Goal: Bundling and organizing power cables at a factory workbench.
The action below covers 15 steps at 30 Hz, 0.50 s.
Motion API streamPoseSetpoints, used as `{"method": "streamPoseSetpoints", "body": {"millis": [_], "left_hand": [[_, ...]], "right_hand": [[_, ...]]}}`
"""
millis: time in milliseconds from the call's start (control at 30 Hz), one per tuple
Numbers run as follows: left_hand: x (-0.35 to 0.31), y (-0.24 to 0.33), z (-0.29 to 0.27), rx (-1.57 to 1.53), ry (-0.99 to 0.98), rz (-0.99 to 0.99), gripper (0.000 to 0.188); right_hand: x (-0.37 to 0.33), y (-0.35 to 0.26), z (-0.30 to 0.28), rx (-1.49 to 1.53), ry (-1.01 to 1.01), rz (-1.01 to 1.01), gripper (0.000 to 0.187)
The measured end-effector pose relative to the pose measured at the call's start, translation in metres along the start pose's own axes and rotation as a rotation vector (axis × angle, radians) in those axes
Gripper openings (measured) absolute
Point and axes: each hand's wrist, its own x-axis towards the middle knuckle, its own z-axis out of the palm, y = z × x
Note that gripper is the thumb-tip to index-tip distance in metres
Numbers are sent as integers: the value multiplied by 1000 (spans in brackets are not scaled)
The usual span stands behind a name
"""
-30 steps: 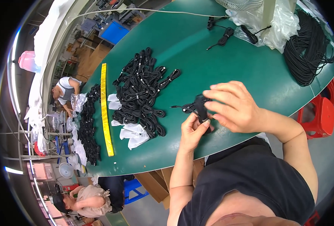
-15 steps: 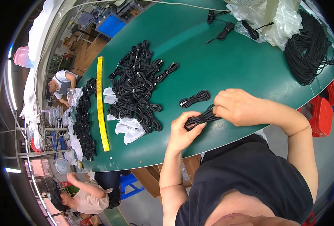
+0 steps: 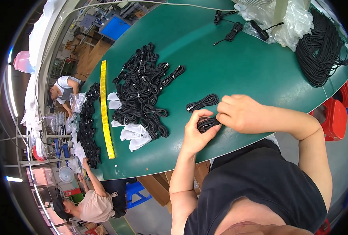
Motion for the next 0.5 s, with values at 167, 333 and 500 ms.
{"method": "streamPoseSetpoints", "body": {"millis": [167, 333, 500], "left_hand": [[-3, -5, -14, -180, 68, -50, 28], [13, -4, 5, -435, 276, -7, 29], [12, -3, 10, -396, 228, -15, 33]], "right_hand": [[-5, 14, -5, 237, 134, 254, 20], [-6, 3, 20, 160, 294, 210, 17], [-11, 12, 24, 487, 300, 513, 26]]}}
